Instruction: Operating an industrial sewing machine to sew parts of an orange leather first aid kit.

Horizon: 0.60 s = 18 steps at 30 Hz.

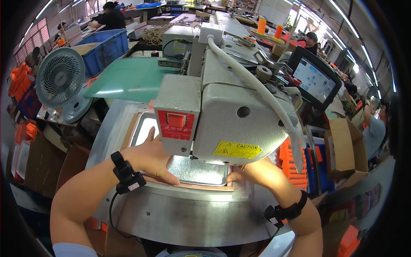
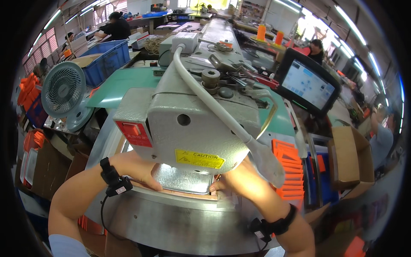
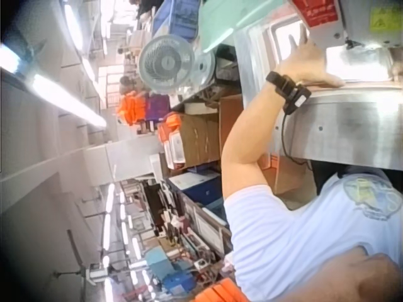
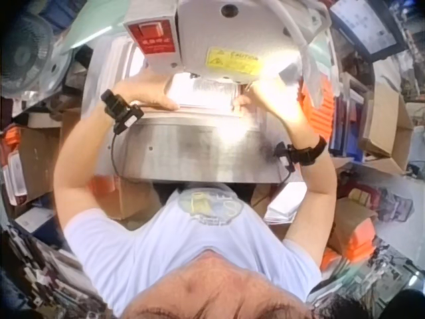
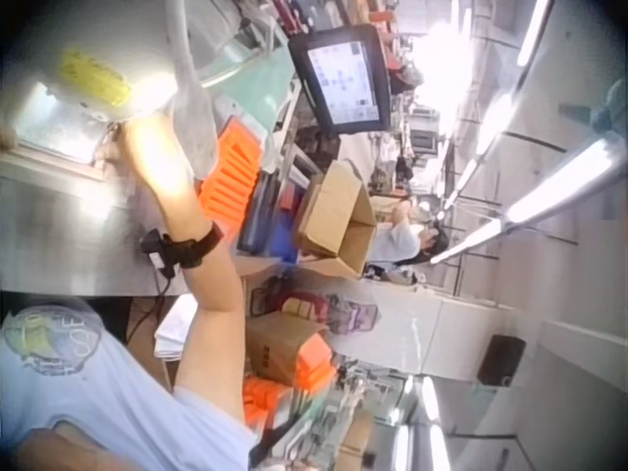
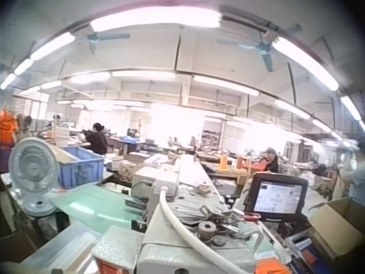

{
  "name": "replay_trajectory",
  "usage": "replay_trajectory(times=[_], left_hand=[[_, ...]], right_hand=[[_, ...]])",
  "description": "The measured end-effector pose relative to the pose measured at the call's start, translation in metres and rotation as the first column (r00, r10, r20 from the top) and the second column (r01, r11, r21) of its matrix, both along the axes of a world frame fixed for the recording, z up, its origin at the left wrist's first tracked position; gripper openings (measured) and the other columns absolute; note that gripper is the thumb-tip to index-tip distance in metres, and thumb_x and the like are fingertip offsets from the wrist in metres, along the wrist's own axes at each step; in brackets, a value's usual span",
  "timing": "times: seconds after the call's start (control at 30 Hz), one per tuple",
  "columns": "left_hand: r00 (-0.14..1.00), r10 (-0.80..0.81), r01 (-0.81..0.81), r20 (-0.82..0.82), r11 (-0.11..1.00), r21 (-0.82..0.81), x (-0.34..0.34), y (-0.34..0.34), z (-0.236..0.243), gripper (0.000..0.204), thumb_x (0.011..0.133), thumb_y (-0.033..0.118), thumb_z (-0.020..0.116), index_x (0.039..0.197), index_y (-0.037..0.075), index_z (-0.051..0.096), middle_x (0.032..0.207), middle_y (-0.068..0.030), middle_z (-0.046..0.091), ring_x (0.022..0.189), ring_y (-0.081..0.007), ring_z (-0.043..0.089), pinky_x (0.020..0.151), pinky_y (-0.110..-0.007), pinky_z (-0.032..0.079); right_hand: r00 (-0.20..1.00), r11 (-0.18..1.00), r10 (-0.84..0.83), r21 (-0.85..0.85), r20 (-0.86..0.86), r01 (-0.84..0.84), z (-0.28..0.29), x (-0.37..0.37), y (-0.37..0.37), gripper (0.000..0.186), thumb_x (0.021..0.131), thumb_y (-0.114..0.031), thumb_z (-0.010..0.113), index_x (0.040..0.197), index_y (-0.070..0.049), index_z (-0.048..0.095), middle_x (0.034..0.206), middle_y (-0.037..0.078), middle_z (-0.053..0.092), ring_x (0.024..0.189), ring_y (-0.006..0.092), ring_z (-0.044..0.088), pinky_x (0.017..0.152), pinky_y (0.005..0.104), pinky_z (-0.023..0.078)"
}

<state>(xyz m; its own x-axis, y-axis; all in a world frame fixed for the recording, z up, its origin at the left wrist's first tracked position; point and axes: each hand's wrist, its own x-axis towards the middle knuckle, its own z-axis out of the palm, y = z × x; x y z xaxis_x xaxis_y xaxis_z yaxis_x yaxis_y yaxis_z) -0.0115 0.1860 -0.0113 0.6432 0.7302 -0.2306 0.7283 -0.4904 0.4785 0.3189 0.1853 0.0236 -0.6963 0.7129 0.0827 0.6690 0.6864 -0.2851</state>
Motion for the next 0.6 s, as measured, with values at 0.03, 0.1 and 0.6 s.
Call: replay_trajectory(times=[0.03,0.1,0.6], left_hand=[[1.000,0.021,-0.022,-0.006,0.996,-0.086,0.001,0.004,0.006,0.114,0.060,0.069,0.080,0.150,0.012,0.040,0.148,-0.0214,0.045,0.144,-0.0399,0.030,0.115,-0.064,0.011],[0.996,0.084,-0.084,-0.010,0.962,-0.258,0.006,0.007,0.032,0.111,0.061,0.072,0.079,0.148,0.012,0.044,0.144,-0.0201,0.051,0.145,-0.0388,0.030,0.118,-0.067,0.006],[0.886,0.429,-0.251,0.177,0.764,-0.595,0.042,-0.001,0.057,0.066,0.071,0.036,0.090,0.124,0.003,0.066,0.111,-0.0112,0.072,0.101,-0.0208,0.067,0.088,-0.034,0.052]], right_hand=[[0.999,0.999,-0.030,-0.040,-0.014,0.029,-0.003,0.002,0.003,0.071,0.064,-0.051,0.086,0.116,-0.006,0.067,0.108,0.014,0.071,0.103,0.0334,0.066,0.089,0.0412,0.052],[0.998,0.994,-0.064,-0.094,-0.024,0.062,-0.008,0.006,0.010,0.075,0.065,-0.049,0.087,0.122,-0.008,0.061,0.111,0.014,0.070,0.104,0.0336,0.066,0.089,0.0414,0.053],[0.997,0.997,-0.070,0.021,0.012,0.069,-0.018,0.046,0.026,0.114,0.062,-0.040,0.091,0.155,-0.017,0.030,0.109,0.020,0.065,0.098,0.0381,0.065,0.086,0.0436,0.054]])
